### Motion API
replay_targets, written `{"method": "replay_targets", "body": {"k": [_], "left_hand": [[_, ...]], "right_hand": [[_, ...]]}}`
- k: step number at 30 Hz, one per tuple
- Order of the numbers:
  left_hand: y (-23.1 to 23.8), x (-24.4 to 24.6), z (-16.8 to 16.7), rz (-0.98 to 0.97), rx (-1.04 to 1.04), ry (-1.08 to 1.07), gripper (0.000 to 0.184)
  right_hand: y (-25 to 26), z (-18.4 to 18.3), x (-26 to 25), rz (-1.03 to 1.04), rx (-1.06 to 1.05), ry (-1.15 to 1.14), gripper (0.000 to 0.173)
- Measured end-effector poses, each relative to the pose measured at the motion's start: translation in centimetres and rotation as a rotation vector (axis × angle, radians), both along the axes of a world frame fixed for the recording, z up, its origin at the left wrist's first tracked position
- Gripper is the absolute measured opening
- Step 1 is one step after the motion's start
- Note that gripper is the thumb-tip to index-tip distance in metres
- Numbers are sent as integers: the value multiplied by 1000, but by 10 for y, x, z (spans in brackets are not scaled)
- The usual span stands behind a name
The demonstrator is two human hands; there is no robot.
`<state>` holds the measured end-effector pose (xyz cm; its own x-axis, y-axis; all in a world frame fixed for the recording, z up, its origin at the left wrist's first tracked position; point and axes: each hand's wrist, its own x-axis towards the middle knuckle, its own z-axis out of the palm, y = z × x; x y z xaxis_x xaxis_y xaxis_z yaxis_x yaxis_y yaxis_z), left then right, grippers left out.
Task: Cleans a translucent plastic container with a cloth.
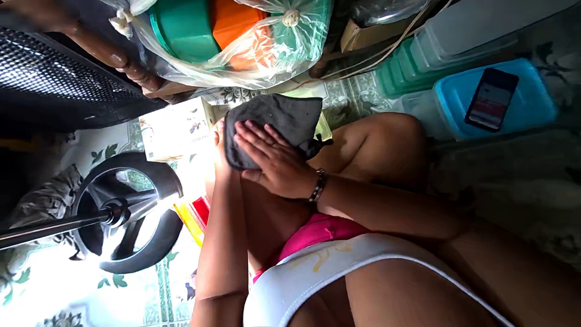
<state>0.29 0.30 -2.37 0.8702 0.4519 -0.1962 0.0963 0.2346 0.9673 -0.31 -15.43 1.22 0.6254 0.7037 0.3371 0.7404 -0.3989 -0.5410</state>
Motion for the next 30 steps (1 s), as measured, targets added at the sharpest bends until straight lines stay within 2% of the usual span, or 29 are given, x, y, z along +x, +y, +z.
{"method": "replay_targets", "body": {"k": [2,5,8,10,12,13,15,19,22,24,26,30], "left_hand": [[-5,6,8,47,126,66,39],[-6,11,5,12,207,81,40],[-6,13,1,8,288,86,41],[-8,14,2,10,308,74,40],[-7,11,4,-20,303,69,40],[-5,9,3,-43,292,63,40],[-3,2,3,-87,289,74,41],[-9,10,4,-37,371,183,42],[-9,19,3,-42,389,233,43],[-10,21,0,-33,425,218,41],[-10,21,-1,-34,441,222,42],[-9,18,-1,-35,498,230,42]], "right_hand": [[-27,-19,13,-94,-23,39,71],[-67,-48,37,-285,-148,184,72],[-65,-43,33,-365,-146,251,78],[-41,-25,14,-284,-55,195,81],[-16,-8,-2,-137,-36,137,99],[-9,-5,-7,-94,-46,92,102],[-9,-8,-8,-50,-31,54,96],[-48,-28,1,-89,-57,141,89],[-88,-46,8,-221,-179,239,90],[-98,-40,8,-284,-290,360,89],[-87,-26,0,-285,-322,375,90],[-41,-11,-22,-105,-151,149,106]]}}
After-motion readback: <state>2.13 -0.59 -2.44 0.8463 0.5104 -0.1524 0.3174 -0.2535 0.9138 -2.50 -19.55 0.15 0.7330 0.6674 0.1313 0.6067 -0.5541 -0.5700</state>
